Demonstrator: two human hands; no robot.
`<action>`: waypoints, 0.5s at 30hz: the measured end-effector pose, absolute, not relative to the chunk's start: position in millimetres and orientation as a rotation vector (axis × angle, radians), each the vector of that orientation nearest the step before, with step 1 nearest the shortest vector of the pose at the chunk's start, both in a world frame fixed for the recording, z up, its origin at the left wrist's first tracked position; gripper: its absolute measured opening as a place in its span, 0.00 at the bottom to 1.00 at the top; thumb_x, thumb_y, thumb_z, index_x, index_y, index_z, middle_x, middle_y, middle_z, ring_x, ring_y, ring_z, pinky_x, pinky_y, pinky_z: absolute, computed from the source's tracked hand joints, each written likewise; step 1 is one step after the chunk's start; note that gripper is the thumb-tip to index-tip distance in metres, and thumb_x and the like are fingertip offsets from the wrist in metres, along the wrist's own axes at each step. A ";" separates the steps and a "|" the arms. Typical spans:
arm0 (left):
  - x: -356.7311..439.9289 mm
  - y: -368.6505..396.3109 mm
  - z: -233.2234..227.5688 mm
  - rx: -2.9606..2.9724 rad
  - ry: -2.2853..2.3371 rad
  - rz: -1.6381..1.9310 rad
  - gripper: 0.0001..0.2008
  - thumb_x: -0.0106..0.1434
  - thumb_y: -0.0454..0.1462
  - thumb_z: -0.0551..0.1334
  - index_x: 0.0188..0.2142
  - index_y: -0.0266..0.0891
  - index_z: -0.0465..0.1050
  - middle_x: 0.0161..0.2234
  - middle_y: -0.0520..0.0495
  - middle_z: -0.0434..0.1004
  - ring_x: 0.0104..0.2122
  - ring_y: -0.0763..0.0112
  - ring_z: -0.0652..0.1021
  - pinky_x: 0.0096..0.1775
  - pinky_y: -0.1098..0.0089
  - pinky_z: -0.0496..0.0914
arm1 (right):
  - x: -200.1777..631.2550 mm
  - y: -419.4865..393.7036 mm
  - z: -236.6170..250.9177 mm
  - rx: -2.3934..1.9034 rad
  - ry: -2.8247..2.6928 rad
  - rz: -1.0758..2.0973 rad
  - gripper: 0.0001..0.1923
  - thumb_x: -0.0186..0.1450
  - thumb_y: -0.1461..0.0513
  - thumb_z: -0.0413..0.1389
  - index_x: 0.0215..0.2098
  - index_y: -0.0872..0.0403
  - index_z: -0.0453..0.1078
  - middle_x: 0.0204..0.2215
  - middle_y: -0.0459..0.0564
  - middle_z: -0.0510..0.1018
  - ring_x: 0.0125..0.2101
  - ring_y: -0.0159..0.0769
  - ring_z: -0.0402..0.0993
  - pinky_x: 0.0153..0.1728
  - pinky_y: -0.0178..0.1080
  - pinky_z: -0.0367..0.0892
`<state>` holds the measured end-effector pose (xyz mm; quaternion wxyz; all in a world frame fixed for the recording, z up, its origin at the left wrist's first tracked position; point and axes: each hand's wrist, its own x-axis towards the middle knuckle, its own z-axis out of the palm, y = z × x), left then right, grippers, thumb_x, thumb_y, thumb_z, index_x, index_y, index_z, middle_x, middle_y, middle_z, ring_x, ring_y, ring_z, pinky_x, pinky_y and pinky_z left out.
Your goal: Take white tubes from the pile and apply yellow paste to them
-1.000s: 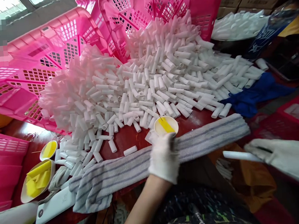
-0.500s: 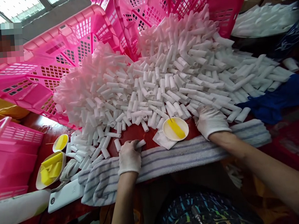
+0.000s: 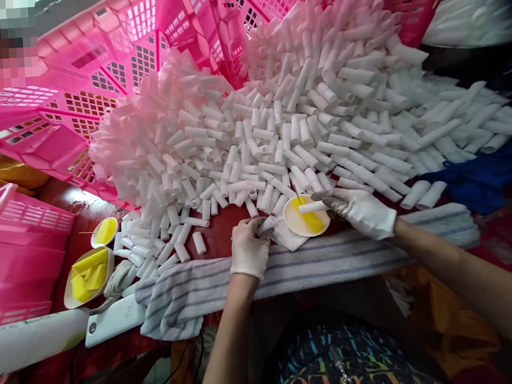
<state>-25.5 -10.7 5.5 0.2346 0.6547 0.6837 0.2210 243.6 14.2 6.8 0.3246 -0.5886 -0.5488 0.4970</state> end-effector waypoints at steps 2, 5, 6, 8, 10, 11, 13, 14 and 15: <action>-20.8 -11.3 4.4 1.670 1.808 0.712 0.12 0.63 0.39 0.67 0.45 0.39 0.80 0.44 0.43 0.80 0.43 0.63 0.77 0.49 0.64 0.70 | 240.7 14.8 -1.8 -1.566 -1.534 1.143 0.27 0.61 0.39 0.58 0.43 0.50 0.78 0.39 0.52 0.83 0.40 0.47 0.79 0.47 0.50 0.75; -17.4 -12.0 7.2 1.364 1.740 0.821 0.13 0.61 0.37 0.67 0.46 0.37 0.77 0.41 0.44 0.80 0.39 0.67 0.78 0.45 0.67 0.71 | 244.6 9.2 -13.3 -1.411 -1.636 0.986 0.17 0.63 0.46 0.60 0.41 0.47 0.78 0.41 0.51 0.83 0.43 0.48 0.80 0.53 0.52 0.74; -16.8 -12.0 8.9 1.276 1.710 0.850 0.13 0.61 0.37 0.68 0.46 0.37 0.76 0.40 0.45 0.80 0.38 0.69 0.78 0.44 0.68 0.72 | 246.6 6.3 -15.7 -1.344 -1.672 0.948 0.16 0.63 0.47 0.61 0.41 0.47 0.79 0.39 0.51 0.82 0.42 0.48 0.80 0.51 0.52 0.75; -15.5 -11.6 12.0 1.179 1.640 0.908 0.15 0.60 0.35 0.67 0.47 0.37 0.74 0.39 0.47 0.80 0.36 0.71 0.77 0.43 0.70 0.71 | 249.0 0.5 -17.4 -1.296 -1.707 0.922 0.15 0.64 0.49 0.61 0.44 0.47 0.79 0.41 0.51 0.82 0.42 0.48 0.80 0.50 0.51 0.77; -14.0 -10.8 13.8 1.153 1.592 0.958 0.19 0.59 0.34 0.67 0.51 0.37 0.72 0.40 0.48 0.79 0.36 0.72 0.76 0.43 0.70 0.71 | 248.8 -3.6 -15.9 -1.361 -1.670 0.981 0.19 0.65 0.49 0.60 0.50 0.48 0.77 0.47 0.51 0.82 0.48 0.49 0.79 0.54 0.50 0.75; -13.2 -10.4 14.1 1.150 1.581 0.967 0.22 0.58 0.33 0.67 0.53 0.38 0.71 0.39 0.49 0.78 0.35 0.73 0.76 0.42 0.71 0.71 | 248.0 -4.5 -14.7 -1.391 -1.636 1.013 0.21 0.66 0.49 0.60 0.52 0.49 0.77 0.49 0.51 0.81 0.50 0.50 0.78 0.55 0.50 0.74; -11.7 -9.5 13.6 1.131 1.569 0.973 0.24 0.57 0.32 0.67 0.54 0.39 0.70 0.37 0.50 0.77 0.33 0.73 0.74 0.41 0.71 0.70 | 246.3 -4.6 -12.7 -1.410 -1.605 1.067 0.22 0.65 0.46 0.59 0.49 0.50 0.78 0.46 0.52 0.82 0.48 0.50 0.79 0.54 0.51 0.75; -11.0 -9.2 12.8 1.111 1.559 0.981 0.23 0.57 0.33 0.67 0.52 0.38 0.69 0.36 0.51 0.76 0.33 0.74 0.74 0.40 0.71 0.70 | 245.7 -4.2 -12.1 -1.398 -1.608 1.084 0.22 0.65 0.44 0.59 0.44 0.50 0.80 0.42 0.52 0.83 0.44 0.50 0.81 0.50 0.51 0.77; -10.5 -9.0 11.9 1.087 1.545 0.995 0.22 0.56 0.33 0.67 0.50 0.38 0.69 0.36 0.51 0.76 0.32 0.74 0.74 0.40 0.71 0.71 | 245.5 -3.9 -11.8 -1.387 -1.613 1.096 0.22 0.65 0.43 0.58 0.41 0.50 0.80 0.37 0.52 0.83 0.41 0.50 0.81 0.47 0.50 0.79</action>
